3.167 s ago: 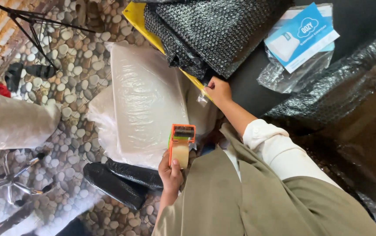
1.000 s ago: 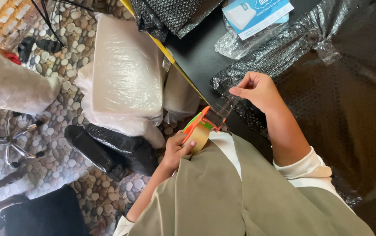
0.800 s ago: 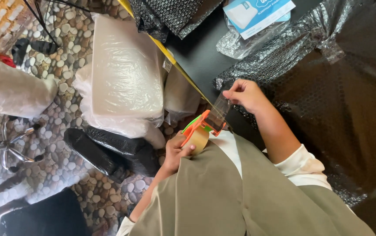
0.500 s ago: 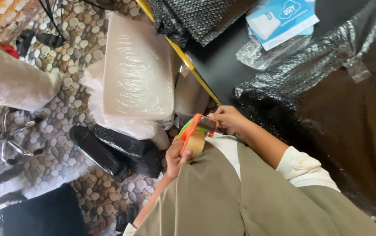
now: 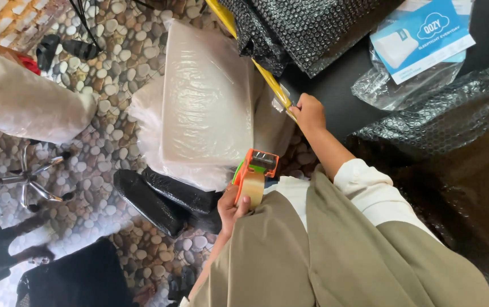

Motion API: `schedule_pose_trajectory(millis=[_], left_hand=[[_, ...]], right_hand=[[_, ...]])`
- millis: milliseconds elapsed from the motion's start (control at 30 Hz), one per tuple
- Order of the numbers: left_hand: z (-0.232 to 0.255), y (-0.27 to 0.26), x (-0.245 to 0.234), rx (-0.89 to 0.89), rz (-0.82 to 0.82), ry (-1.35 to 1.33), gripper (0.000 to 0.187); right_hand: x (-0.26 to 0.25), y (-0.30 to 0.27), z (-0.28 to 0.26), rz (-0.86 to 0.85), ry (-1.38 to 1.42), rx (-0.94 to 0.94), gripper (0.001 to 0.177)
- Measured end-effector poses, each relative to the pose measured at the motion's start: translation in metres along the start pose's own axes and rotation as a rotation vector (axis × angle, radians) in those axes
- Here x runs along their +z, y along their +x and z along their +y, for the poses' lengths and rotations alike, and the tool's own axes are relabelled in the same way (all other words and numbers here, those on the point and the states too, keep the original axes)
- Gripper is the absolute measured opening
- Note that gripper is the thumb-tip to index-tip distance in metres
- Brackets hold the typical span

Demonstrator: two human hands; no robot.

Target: Dusting a packaged pillow, wrapping it in black bubble wrap, and sealing the package with tape.

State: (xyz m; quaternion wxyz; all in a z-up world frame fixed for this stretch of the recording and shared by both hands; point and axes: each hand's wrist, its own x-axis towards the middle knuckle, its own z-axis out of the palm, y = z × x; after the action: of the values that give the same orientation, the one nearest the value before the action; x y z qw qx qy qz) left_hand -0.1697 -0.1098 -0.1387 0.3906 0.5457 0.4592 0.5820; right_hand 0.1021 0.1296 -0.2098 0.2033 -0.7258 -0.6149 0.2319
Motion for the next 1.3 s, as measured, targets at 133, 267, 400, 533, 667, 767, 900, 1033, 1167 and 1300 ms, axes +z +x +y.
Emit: schedule_pose_trajectory(millis=[133, 267, 400, 533, 667, 767, 900, 1033, 1167, 1300], left_hand=[[-0.005, 0.024, -0.002, -0.037, -0.036, -0.050, 0.041], [0.017, 0.067, 0.013, -0.143, -0.174, -0.076, 0.034], [0.024, 0.098, 0.031, -0.178, -0.363, -0.042, 0.029], [0.007, 0.111, 0.061, -0.123, -0.501, -0.040, 0.032], [0.010, 0.129, 0.090, 0.010, -0.618, -0.034, 0.034], [-0.013, 0.126, 0.108, 0.133, -0.674, -0.026, 0.038], [-0.020, 0.129, 0.124, 0.265, -0.690, 0.026, 0.040], [-0.009, 0.131, 0.128, 0.302, -0.654, 0.206, 0.044], [-0.004, 0.125, 0.126, 0.012, -0.555, 0.248, 0.047], [0.008, 0.122, 0.123, -0.175, -0.574, 0.147, 0.039]], right_hand=[[-0.051, -0.009, -0.030, 0.001, -0.041, 0.203, 0.073], [-0.078, -0.029, -0.015, -0.030, 0.272, 0.089, 0.055], [-0.143, -0.093, -0.061, -0.056, 0.606, -0.275, 0.043], [-0.173, -0.121, -0.076, 0.227, 0.389, -0.358, 0.044], [-0.184, -0.133, -0.061, 0.521, 0.210, -0.354, 0.030], [-0.192, -0.146, -0.052, 0.575, 0.259, -0.240, 0.017], [-0.187, -0.150, -0.036, 0.611, 0.148, -0.245, 0.007], [-0.199, -0.156, -0.045, 0.582, 0.132, -0.290, 0.006], [-0.211, -0.157, -0.061, 0.318, 0.449, -0.248, 0.014], [-0.208, -0.150, -0.030, 0.082, 0.790, -0.056, 0.011]])
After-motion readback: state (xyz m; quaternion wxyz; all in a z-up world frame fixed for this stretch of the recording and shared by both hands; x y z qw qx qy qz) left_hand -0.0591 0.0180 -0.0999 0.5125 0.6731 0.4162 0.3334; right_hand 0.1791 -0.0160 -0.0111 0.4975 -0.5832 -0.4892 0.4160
